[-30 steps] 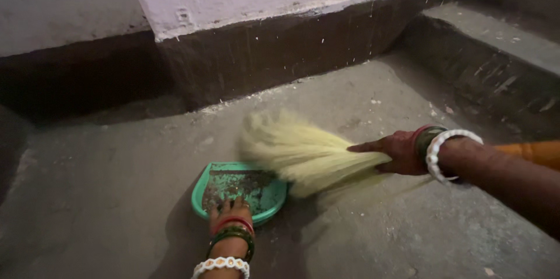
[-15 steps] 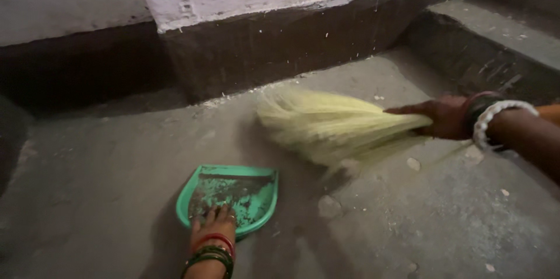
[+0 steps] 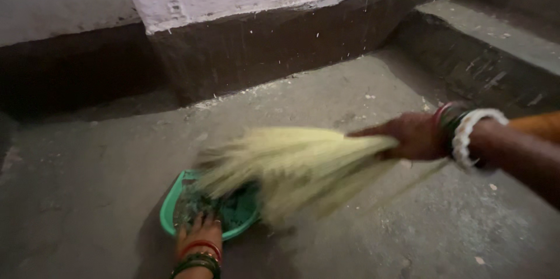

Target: The person sweeps debris into a green dustpan using a broom by hand on a concrete floor near a stairwell.

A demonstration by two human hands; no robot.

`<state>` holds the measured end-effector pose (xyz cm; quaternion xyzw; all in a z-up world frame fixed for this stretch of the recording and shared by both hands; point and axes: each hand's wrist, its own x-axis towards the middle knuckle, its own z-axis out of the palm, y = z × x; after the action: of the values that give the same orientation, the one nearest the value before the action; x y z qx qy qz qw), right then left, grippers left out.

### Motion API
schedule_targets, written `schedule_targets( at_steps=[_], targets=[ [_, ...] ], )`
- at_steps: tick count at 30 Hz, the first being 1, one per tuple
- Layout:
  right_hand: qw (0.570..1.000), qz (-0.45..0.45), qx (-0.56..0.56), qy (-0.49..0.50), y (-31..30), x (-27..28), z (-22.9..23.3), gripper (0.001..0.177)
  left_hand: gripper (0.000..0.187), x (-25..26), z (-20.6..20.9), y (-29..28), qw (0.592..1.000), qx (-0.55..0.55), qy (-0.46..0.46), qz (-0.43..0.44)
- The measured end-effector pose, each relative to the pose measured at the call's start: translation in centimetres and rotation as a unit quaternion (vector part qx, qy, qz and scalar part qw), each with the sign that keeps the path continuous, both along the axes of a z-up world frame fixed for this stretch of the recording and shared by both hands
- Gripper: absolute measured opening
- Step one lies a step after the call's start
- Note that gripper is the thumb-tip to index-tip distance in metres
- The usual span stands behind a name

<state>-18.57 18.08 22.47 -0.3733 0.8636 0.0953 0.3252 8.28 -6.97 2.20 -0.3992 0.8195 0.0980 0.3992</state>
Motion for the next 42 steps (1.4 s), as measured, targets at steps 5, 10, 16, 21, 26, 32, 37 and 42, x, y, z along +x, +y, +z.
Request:
schedule_targets(
  at_steps=[5,10,16,21,26,32,37,42],
  targets=[
    [0.996,-0.038,-0.020,0.076,-0.1,-3.4,1.6,0.067,0.058,2.1,1.0,0.9,0.997,-0.011,-0.031,-0.063],
    [0.990,-0.055,0.014,0.126,-0.5,-5.0,-2.7,0.066,0.072,4.2,1.2,1.5,0.995,0.027,-0.048,-0.079],
    [0.985,0.050,0.081,0.143,-1.1,1.0,-4.7,0.066,0.076,4.9,0.2,1.9,0.994,-0.038,0.005,-0.103],
    [0.981,0.162,0.068,0.086,-2.4,5.5,-1.4,0.069,0.055,3.4,-1.2,0.6,0.994,-0.009,-0.051,-0.093],
    [0.990,0.130,0.021,0.044,-2.6,6.0,1.8,0.068,0.050,4.5,-5.2,-1.6,0.999,-0.015,-0.019,-0.041],
    [0.995,0.016,-0.047,0.086,-1.9,-0.4,1.8,0.069,0.054,7.9,-2.3,-3.3,0.999,-0.036,-0.011,-0.010],
    [0.986,-0.016,-0.020,0.162,-2.6,-1.7,-0.8,0.068,0.071,8.8,0.5,-3.1,0.998,-0.028,-0.053,-0.008],
    [0.990,-0.080,0.038,0.108,-3.7,2.3,-4.4,0.071,0.081,8.3,0.1,-2.8,0.998,-0.021,-0.062,-0.015]
  ],
)
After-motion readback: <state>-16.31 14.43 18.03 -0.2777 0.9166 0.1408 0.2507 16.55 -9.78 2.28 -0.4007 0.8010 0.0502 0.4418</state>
